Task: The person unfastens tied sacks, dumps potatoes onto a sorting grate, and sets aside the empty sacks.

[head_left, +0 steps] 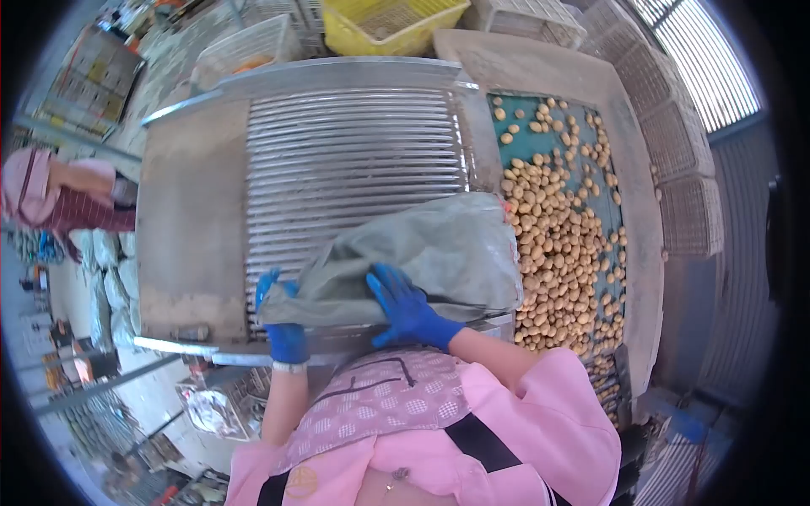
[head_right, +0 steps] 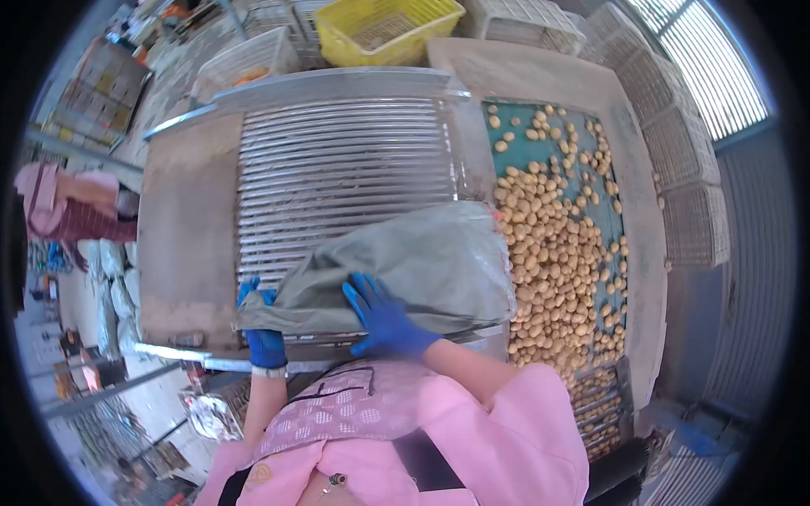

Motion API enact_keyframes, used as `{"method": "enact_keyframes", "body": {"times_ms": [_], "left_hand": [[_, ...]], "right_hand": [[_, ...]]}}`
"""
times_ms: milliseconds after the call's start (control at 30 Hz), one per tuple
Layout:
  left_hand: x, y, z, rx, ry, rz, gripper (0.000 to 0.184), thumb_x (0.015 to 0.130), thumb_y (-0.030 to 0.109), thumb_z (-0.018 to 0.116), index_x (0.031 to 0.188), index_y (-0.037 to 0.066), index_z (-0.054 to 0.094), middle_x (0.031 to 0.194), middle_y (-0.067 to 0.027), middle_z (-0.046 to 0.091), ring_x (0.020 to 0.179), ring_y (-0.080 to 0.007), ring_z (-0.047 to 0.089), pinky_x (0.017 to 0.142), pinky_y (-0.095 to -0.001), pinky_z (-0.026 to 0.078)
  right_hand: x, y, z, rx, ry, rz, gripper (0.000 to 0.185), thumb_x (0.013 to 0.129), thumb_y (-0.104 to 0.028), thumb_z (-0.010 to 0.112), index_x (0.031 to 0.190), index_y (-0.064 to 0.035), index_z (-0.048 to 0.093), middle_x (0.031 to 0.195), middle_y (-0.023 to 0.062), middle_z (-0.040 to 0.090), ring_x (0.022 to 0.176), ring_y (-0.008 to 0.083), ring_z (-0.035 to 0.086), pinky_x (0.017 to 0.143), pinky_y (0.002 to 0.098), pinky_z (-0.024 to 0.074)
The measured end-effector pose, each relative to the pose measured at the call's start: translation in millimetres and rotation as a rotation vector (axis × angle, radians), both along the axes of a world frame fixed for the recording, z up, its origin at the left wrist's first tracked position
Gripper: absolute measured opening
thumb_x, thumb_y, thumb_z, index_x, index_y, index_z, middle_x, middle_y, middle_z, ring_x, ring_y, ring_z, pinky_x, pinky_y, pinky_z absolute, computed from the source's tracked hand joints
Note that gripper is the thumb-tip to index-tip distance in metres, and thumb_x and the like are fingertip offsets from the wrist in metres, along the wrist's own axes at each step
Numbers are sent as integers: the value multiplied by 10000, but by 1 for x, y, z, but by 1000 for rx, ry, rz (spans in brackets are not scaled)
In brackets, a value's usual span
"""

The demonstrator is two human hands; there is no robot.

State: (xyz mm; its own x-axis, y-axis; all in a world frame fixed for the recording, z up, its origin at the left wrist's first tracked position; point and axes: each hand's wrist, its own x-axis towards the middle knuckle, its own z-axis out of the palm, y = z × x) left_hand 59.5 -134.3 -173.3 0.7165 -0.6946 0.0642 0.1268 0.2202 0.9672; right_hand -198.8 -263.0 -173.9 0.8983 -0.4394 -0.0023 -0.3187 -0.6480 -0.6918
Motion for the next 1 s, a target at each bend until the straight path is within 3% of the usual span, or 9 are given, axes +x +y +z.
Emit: {"method": "enact_keyframes", "body": {"times_ms": [67, 133, 300, 433, 567, 600, 733, 800, 1000], "left_hand": [[-41, -30, 68, 220, -193, 99, 200, 1031, 207, 509, 1119, 53, 602, 898, 12, 611, 800, -75, 557, 719, -239, 459], [-81, -41, 123, 120, 173, -68, 241, 1051, 223, 476, 1153, 41, 598, 897, -12, 618, 801, -87, 567, 731, -230, 454], [-127, -18, 125, 227, 132, -502, 271, 1051, 234, 484, 1185, 19, 579, 956, -41, 640, 853, -110, 586, 821, -274, 470], [-94, 13, 116, 110, -142, -636, 359, 1024, 233, 528, 1295, -1, 549, 1160, -97, 643, 1069, -186, 603, 978, -323, 451], [-6, 73, 36, 429, -758, 95, 396, 946, 158, 591, 1306, -8, 587, 1240, -156, 658, 1191, -275, 599, 1023, -389, 445], [8, 86, 13, 492, -745, 150, 383, 938, 160, 595, 1287, 1, 600, 1226, -161, 662, 1174, -287, 605, 1014, -396, 451], [4, 106, -13, 733, -1029, 147, 332, 909, 169, 608, 1215, 44, 646, 1167, -165, 674, 1097, -330, 624, 968, -432, 474], [-8, 99, -3, 804, -1121, 145, 296, 884, 177, 614, 1159, 84, 672, 1101, -154, 682, 1021, -349, 630, 926, -455, 485], [-10, 97, -3, 784, -1120, 229, 260, 897, 168, 604, 1122, 70, 690, 1047, -146, 700, 986, -341, 646, 930, -453, 484]], "right_hand": [[26, 7, 8, -67, -112, -154, 1239, 624, -498, 844, 1554, -25, 176, 1592, 261, 173, 1466, 455, 186, 1187, 573, 175], [50, 4, 13, -269, -80, -307, 1093, 736, -572, 742, 1511, 24, 251, 1563, 262, 256, 1442, 415, 281, 1173, 505, 256], [41, 10, -10, -150, -69, -319, 754, 839, -451, 652, 1396, -12, 399, 1392, 193, 420, 1263, 342, 417, 1071, 452, 361], [11, 5, -27, 531, -355, -300, 500, 920, -355, 579, 1304, -40, 517, 1256, 138, 551, 1120, 284, 525, 990, 410, 445], [-36, -134, -94, 1475, -553, -552, 311, 1002, -259, 507, 1213, -69, 636, 1119, 83, 682, 977, 225, 634, 908, 368, 528], [-61, -224, -183, 1746, -441, -701, 382, 969, -294, 540, 1226, -28, 634, 1253, 141, 643, 1158, 308, 613, 1028, 450, 475], [-75, -411, -58, 625, -358, -813, 450, 998, -380, 541, 1312, -59, 572, 1226, 102, 635, 1078, 267, 602, 988, 402, 472], [-52, -443, 69, 774, -846, -882, 531, 1032, -426, 437, 1369, -24, 522, 1310, 168, 594, 1171, 298, 559, 1029, 406, 418], [-81, -492, 319, -535, -805, -718, 431, 981, -315, 587, 1295, -21, 597, 1304, 170, 599, 1172, 301, 563, 1034, 402, 415]]}}
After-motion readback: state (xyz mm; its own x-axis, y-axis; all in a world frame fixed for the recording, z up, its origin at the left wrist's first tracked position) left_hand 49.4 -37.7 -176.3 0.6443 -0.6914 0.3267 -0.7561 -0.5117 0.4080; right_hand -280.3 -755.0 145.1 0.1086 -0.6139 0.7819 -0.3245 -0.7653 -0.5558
